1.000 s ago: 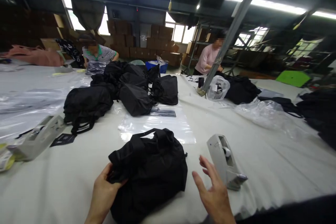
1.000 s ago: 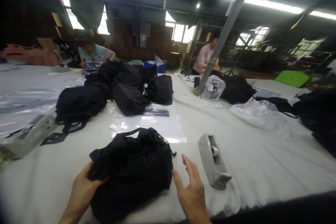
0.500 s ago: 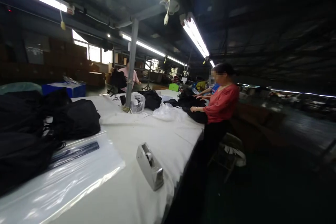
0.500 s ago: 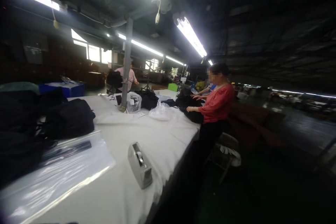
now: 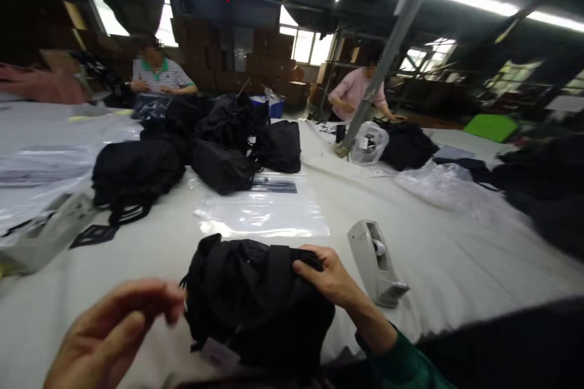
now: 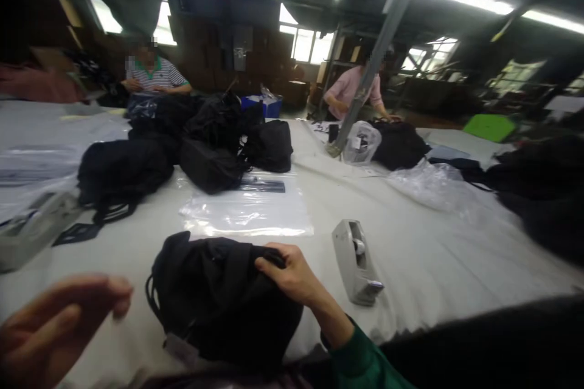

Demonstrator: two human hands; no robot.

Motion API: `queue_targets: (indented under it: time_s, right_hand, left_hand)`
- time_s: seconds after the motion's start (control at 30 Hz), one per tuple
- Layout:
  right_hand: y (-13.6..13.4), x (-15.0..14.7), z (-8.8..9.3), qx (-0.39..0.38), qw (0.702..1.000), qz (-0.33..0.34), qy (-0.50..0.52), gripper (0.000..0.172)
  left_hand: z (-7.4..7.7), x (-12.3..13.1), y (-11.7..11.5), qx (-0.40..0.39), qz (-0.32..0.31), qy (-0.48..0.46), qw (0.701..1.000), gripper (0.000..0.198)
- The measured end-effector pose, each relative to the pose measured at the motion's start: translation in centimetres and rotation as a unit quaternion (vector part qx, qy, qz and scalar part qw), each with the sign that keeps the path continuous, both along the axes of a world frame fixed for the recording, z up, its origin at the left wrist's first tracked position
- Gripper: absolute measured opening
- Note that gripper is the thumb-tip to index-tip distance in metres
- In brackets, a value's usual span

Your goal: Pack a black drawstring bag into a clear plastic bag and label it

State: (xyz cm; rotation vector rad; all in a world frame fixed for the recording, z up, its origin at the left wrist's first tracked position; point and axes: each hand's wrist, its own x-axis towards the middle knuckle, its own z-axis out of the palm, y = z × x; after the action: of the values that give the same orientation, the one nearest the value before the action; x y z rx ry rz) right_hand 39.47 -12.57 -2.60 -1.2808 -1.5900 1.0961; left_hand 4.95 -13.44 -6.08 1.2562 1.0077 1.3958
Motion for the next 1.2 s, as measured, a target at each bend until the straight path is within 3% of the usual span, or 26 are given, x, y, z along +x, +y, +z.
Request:
queue_targets:
  time_s: [0.07,0.13,0.23,0.3,0.4,0.5,0.57,0.6,0.63,0.7,0.77,0.8,0.87,0.93,1.03,1.1,1.2]
  right_hand:
    - [0.2,1.7,-0.7,0.009,1.000,0.001,-0.029,0.027]
    - [-0.6,2.7,-1.1,0.064,0.993,-0.048,-0.081,0.027]
    - [-3.0,2.8,-0.3,0.243,0.944,-0.088,-0.204,0.057]
    - [-4.6,1.9,1.1,0.357,0.882,-0.011,-0.308,0.059]
    - [-5.8,-0.2,3.1,0.423,0.788,0.145,-0.423,0.041]
    - [-5.6,-2.0,3.9,0.426,0.748,0.214,-0.462,0.024]
    - [-5.0,-2.5,4.2,0.415,0.759,0.243,-0.438,0.024]
    - [-4.6,-2.4,4.5,0.402,0.782,0.256,-0.401,0.024]
    - [-4.2,-2.3,4.9,0.377,0.818,0.263,-0.346,0.023]
    - [-3.1,-1.7,5.6,0.259,0.919,0.224,-0.196,0.019]
    - [-1.6,-1.0,5.9,0.079,0.991,0.110,-0.021,0.020]
    - [-0.9,-0.6,5.7,-0.009,0.998,0.043,0.052,0.022]
    - [0.4,0.2,4.5,-0.139,0.980,-0.053,0.130,0.024]
    - [1.2,0.7,2.7,-0.219,0.964,-0.071,0.135,0.022]
    - [1.7,1.2,-0.3,-0.305,0.945,-0.077,0.092,0.012]
    - [2.2,1.2,-1.5,-0.314,0.947,-0.063,0.037,0.020]
    - [3.1,1.4,-1.9,-0.189,0.979,-0.009,-0.078,0.037]
  left_hand:
    - [1.5,-0.4,1.7,0.038,-0.004,0.107,0.994,0.040]
    - [1.8,0.9,3.7,0.043,-0.103,0.232,0.966,0.056]
    - [0.9,3.9,5.0,0.059,-0.203,0.333,0.919,0.073]
    - [0.6,5.2,4.8,0.085,-0.183,0.359,0.911,0.077]
    - [1.3,5.9,4.0,0.199,-0.148,0.389,0.887,0.080]
    - [3.0,5.8,3.3,0.360,-0.204,0.453,0.790,0.064]
    - [4.5,5.9,3.1,0.407,-0.249,0.465,0.746,0.038]
    - [5.3,6.0,3.1,0.406,-0.266,0.453,0.748,0.025]
    - [6.2,6.2,3.2,0.388,-0.281,0.428,0.766,0.014]
    - [7.8,6.9,4.0,0.287,-0.318,0.362,0.828,0.006]
    - [8.8,7.9,5.5,0.120,-0.332,0.290,0.890,0.026]
    - [8.9,8.4,6.4,0.031,-0.326,0.259,0.909,0.036]
    - [8.3,9.4,8.3,-0.106,-0.308,0.225,0.918,0.047]
    - [7.2,10.0,10.1,-0.173,-0.314,0.220,0.907,0.049]
    - [5.6,10.0,11.9,-0.212,-0.359,0.240,0.877,0.051]
    - [5.0,9.9,12.8,-0.209,-0.373,0.246,0.870,0.049]
    - [4.8,10.3,14.3,-0.128,-0.362,0.228,0.895,0.038]
